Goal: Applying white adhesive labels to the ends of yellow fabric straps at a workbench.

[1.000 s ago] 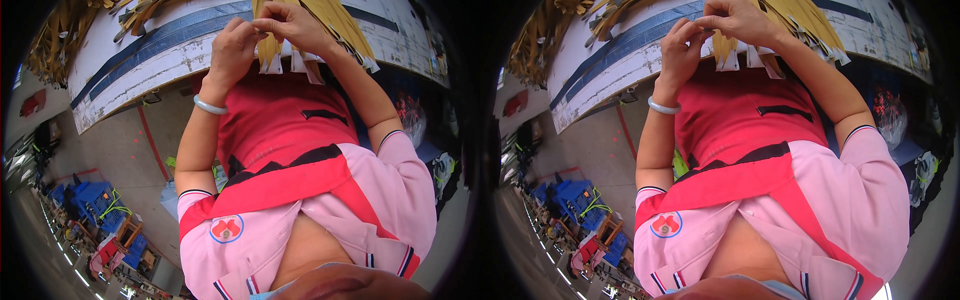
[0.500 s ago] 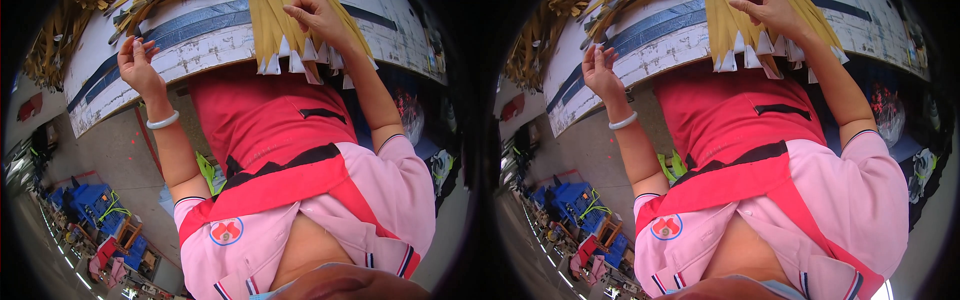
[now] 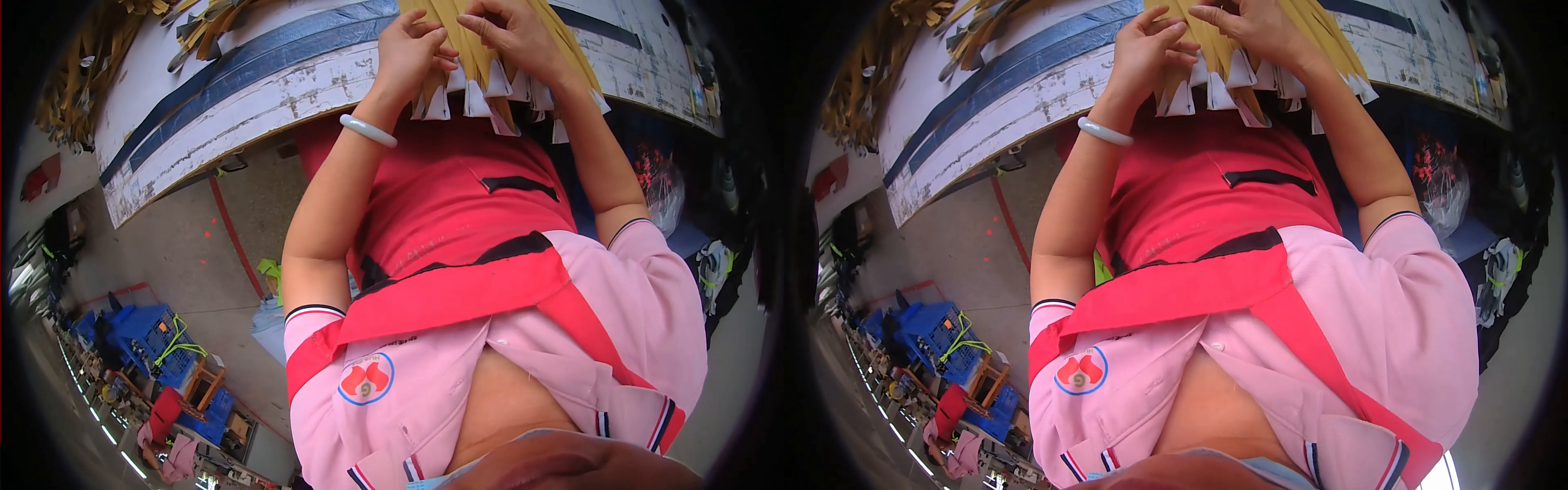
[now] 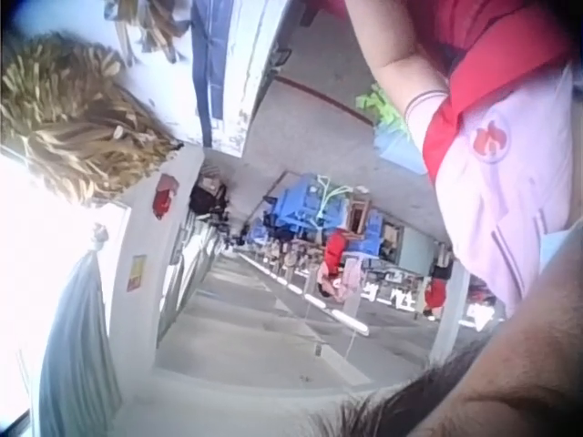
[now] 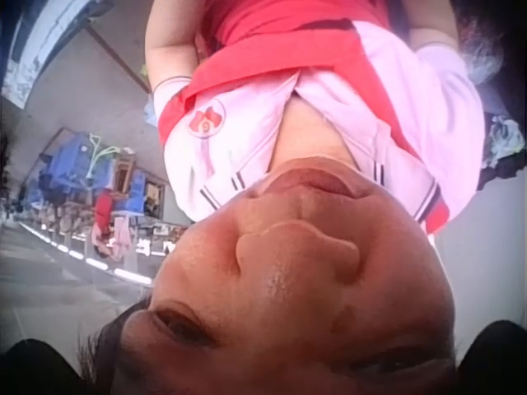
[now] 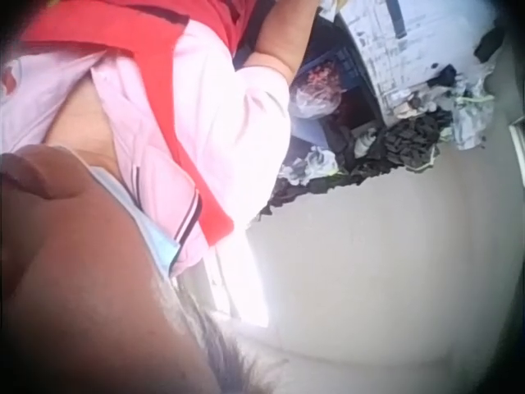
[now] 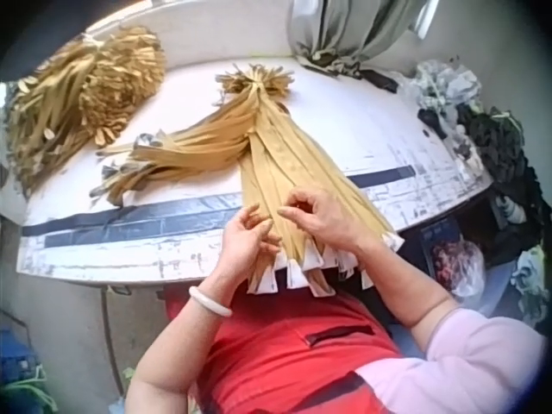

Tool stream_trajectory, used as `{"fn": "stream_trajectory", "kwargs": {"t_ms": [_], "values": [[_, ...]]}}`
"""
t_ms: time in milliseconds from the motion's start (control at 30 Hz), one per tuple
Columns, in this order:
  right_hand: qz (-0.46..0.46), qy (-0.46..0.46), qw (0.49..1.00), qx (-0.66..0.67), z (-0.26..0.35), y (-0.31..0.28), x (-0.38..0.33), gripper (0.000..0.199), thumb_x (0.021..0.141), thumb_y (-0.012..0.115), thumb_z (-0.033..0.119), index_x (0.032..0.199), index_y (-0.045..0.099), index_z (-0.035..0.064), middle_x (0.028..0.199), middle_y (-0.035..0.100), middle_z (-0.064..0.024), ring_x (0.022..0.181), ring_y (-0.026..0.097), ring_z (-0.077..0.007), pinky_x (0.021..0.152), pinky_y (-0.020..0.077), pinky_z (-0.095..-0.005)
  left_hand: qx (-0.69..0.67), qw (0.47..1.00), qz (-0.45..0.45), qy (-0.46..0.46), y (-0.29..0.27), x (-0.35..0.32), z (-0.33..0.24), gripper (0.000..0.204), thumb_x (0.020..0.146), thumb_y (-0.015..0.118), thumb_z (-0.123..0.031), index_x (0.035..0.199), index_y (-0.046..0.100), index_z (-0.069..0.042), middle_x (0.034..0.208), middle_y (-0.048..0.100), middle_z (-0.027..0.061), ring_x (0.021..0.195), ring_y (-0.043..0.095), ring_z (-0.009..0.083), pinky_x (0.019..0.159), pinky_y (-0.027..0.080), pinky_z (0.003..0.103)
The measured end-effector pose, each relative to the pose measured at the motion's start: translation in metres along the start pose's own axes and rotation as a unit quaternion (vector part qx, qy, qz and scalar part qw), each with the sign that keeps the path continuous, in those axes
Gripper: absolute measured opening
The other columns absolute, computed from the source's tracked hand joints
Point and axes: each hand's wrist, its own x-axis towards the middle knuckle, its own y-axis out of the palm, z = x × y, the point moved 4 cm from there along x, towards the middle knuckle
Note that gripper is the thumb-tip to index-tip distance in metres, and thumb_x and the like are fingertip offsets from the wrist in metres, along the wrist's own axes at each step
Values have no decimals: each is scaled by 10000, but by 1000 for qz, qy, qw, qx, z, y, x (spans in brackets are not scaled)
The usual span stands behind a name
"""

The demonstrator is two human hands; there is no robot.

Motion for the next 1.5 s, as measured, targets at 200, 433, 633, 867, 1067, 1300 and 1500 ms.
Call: {"fn": "stream_trajectory", "kwargs": {"t_ms": [200,433,633,867,1067,1300,1500], "values": [[-65,-39,997,35,-13,-2,-11,173,923,686,166,841,649,17,663,538,16,612,485,-66,540,401,-256,-231,966,116,-24,-35,24,-3,610,914,648,-23,1454,365,3,951,680,99,644,623,133,538,516,249],[-14,5,999,42,-22,5,-13,156,924,682,164,879,662,16,677,559,4,615,500,-73,551,409,-257,-85,983,120,-115,-41,-19,-24,479,926,678,-100,1337,499,67,1170,665,178,916,708,226,774,606,305],[-53,-347,934,60,2,21,-15,158,943,657,173,895,669,22,662,602,-13,594,553,-87,547,434,-252,9,989,109,-104,-24,-44,-19,418,941,676,-131,1318,561,10,1075,700,117,772,667,120,643,554,225],[119,-138,968,-175,3,27,-25,152,874,691,133,1004,634,76,1014,600,-63,864,620,-230,776,506,-337,256,966,45,14,-25,-64,-19,247,939,670,-126,1160,674,-16,855,688,33,707,617,59,602,514,214],[217,-139,913,-315,14,28,-21,176,811,713,123,950,633,49,1037,583,-83,937,621,-299,790,502,-381,285,957,58,25,-29,-65,-11,177,932,660,-74,1097,700,-23,865,690,37,740,624,63,649,522,215],[246,-79,961,96,16,23,-4,104,907,659,77,891,558,59,916,484,0,807,522,-92,685,447,-260,69,987,93,115,-17,-67,-39,244,870,676,53,1104,671,-12,1103,638,63,896,642,108,766,535,245],[175,-80,949,249,25,25,-2,90,948,654,144,932,598,75,829,538,33,727,542,-48,663,458,-211,29,972,85,217,-19,-61,-59,173,849,701,79,1005,674,10,1051,663,56,932,642,122,841,531,254]]}}
